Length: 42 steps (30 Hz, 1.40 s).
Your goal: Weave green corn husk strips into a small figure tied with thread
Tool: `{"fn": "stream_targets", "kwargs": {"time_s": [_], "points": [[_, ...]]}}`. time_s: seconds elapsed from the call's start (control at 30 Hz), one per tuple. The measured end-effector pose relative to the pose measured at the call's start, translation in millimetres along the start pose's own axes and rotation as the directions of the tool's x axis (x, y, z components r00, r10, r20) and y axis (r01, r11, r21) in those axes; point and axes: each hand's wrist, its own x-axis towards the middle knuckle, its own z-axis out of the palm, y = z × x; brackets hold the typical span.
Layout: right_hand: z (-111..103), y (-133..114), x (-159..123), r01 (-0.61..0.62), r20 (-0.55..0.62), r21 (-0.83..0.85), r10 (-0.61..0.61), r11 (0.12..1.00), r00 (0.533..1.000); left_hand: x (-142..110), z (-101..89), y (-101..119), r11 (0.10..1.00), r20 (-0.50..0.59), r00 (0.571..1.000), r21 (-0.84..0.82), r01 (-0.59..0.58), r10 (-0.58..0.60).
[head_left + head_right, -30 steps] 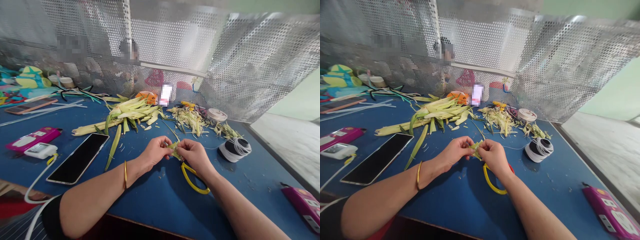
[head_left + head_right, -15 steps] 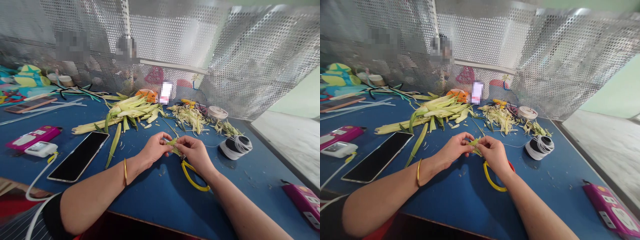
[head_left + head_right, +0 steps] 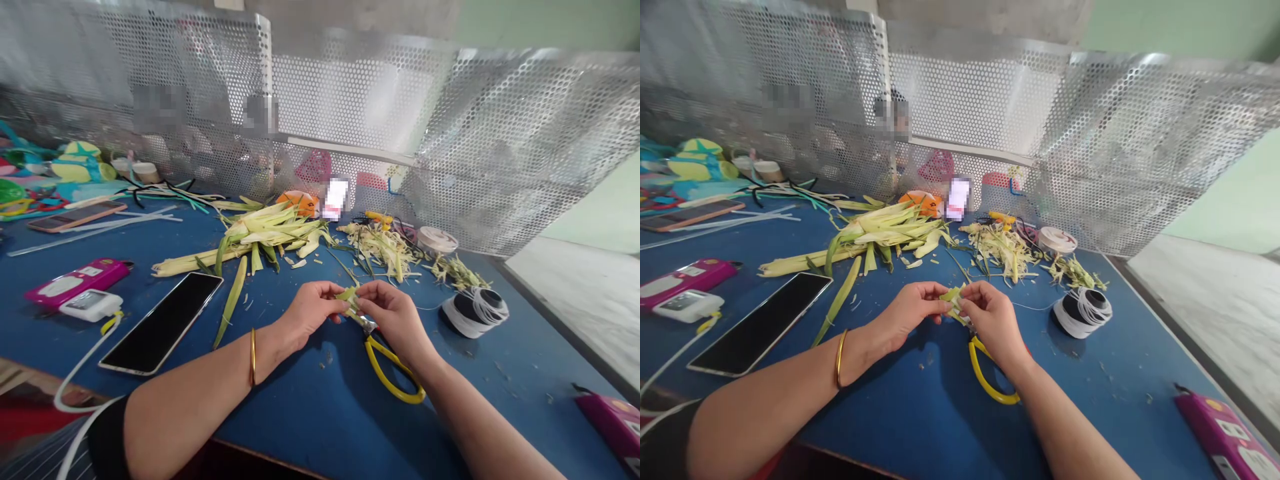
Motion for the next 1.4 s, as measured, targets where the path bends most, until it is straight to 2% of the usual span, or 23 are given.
{"fn": "stream_targets", "kwargs": {"time_s": [0.27, 0.4, 0.6, 0.73, 0.9, 1.07, 1.13, 1.27, 1.4], "points": [[3, 7, -2, -0.007, -0.116, -0.038, 0.002, 0.999, 0.993, -2, 3.0, 0, 0.998, 0.002, 1.000, 0.053, -0.021, 0.020], [3, 5, -1, -0.026, -0.075, -0.004, 0.025, 1.000, 0.997, -2, 1.5, -2, 0.991, 0.024, 0.999, 0.126, -0.034, 0.031], [-1, -2, -1, 0.021, 0.020, 0.090, -0.023, 0.996, 1.000, -1, -1.7, 0, 0.979, 0.063, 0.994, 0.177, -0.103, 0.093], [-5, -5, -1, -0.018, 0.085, 0.037, 0.015, 0.999, 0.996, -3, -4.1, 0, 0.960, 0.163, 0.983, 0.249, -0.125, 0.086], [-8, -2, -1, -0.040, 0.095, -0.110, 0.050, 0.993, 0.994, -3, -3.1, -4, 0.930, 0.267, 0.963, 0.350, -0.114, 0.017], [-7, 2, 0, 0.049, -0.059, -0.126, -0.056, 0.991, 0.997, -5, -3.4, -4, 0.924, 0.409, 0.912, 0.363, -0.120, -0.043], [-4, 3, -1, 0.067, -0.080, -0.133, -0.078, 0.989, 0.994, -6, -4.1, -2, 0.918, 0.446, 0.893, 0.375, -0.126, -0.060], [2, 5, -4, 0.042, -0.054, -0.122, -0.049, 0.992, 0.997, -9, -3.7, 3, 0.926, 0.461, 0.882, 0.367, -0.086, -0.101], [5, 5, -5, 0.051, -0.049, -0.185, -0.061, 0.981, 0.997, -10, -1.7, 5, 0.948, 0.455, 0.882, 0.317, -0.032, -0.123]]}}
